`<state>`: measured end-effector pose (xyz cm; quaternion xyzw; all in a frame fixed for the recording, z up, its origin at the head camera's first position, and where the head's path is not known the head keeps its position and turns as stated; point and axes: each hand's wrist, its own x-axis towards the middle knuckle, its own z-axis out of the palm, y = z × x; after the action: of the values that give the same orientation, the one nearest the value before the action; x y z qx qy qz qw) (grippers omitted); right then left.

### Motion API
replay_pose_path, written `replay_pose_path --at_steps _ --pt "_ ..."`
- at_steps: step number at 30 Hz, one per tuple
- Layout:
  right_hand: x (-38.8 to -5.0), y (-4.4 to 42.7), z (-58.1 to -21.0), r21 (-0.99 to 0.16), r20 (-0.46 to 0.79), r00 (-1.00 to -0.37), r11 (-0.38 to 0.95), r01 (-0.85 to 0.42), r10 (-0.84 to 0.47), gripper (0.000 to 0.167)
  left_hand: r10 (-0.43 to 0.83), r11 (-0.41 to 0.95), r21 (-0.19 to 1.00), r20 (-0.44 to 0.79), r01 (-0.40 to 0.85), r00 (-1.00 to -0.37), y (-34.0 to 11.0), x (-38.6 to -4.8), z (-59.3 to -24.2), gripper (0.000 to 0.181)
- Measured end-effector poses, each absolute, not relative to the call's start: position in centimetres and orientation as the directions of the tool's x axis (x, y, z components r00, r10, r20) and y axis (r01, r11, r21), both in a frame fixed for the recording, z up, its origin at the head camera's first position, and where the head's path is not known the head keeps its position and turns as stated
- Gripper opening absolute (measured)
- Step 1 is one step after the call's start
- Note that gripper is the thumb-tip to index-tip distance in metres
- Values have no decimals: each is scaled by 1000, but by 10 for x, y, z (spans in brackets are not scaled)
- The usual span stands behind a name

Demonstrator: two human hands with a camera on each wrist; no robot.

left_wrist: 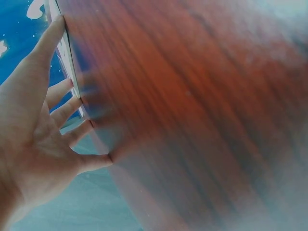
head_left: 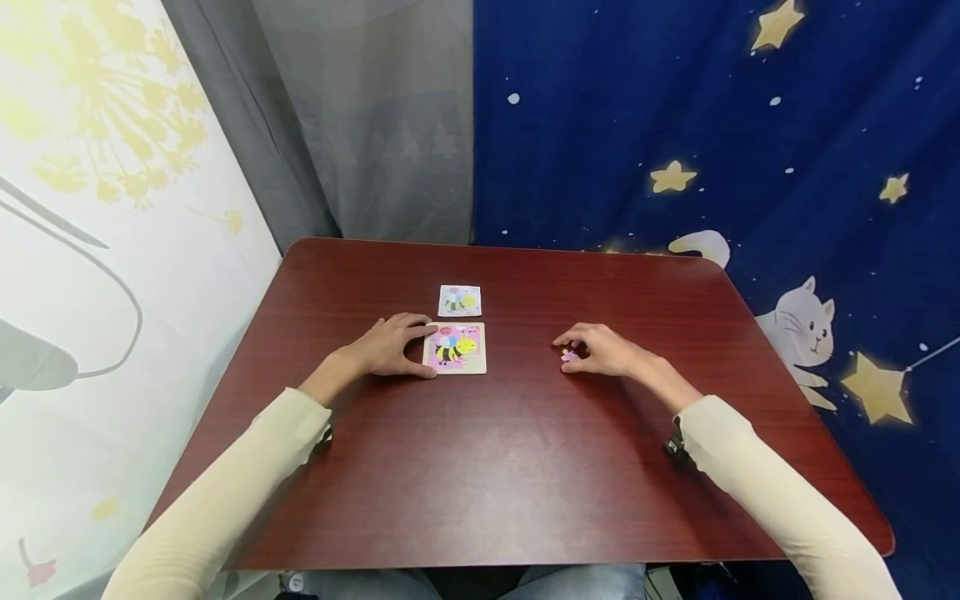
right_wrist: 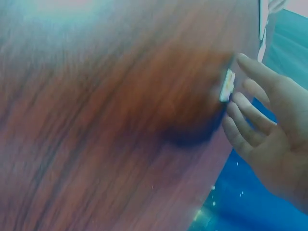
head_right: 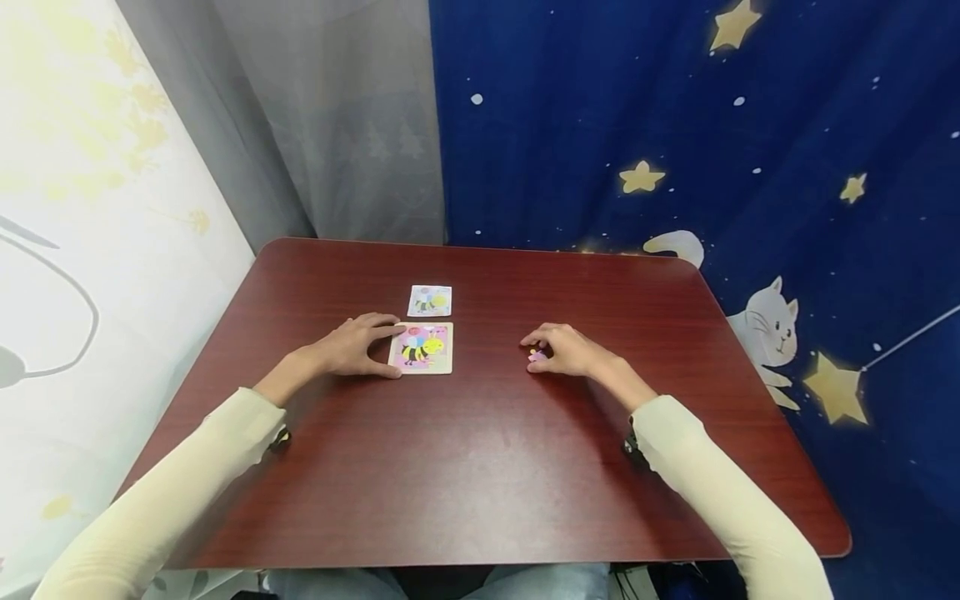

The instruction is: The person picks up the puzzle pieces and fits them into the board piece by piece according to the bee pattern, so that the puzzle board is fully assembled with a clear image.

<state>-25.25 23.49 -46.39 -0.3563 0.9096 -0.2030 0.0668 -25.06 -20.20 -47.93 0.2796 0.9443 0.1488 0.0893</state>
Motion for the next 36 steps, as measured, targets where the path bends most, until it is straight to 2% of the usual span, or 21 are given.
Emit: replay_pose_path --at_steps 4,10,20,26,36 --pt "-253 241 -461 -426 2 -733 663 -616 -680 42 551 802 328 -89 498 -830 -202 -251 -478 97" --pt "-253 243 -462 -412 21 -748 676 -611 -664 31 551 799 330 -69 503 -831 -203 -251 -475 96" --pt "-255 224 -467 -394 47 -741 670 -630 -670 24 550 802 329 -83 498 -831 -204 -250 -474 96" --pt "-256 213 -467 -402 57 -719 643 -651 -693 29 551 801 333 -82 498 -831 -203 -251 -475 96" --pt "-250 214 -465 -432 -10 -714 646 -629 -701 35 547 803 334 -86 493 -833 -203 -250 -480 97"
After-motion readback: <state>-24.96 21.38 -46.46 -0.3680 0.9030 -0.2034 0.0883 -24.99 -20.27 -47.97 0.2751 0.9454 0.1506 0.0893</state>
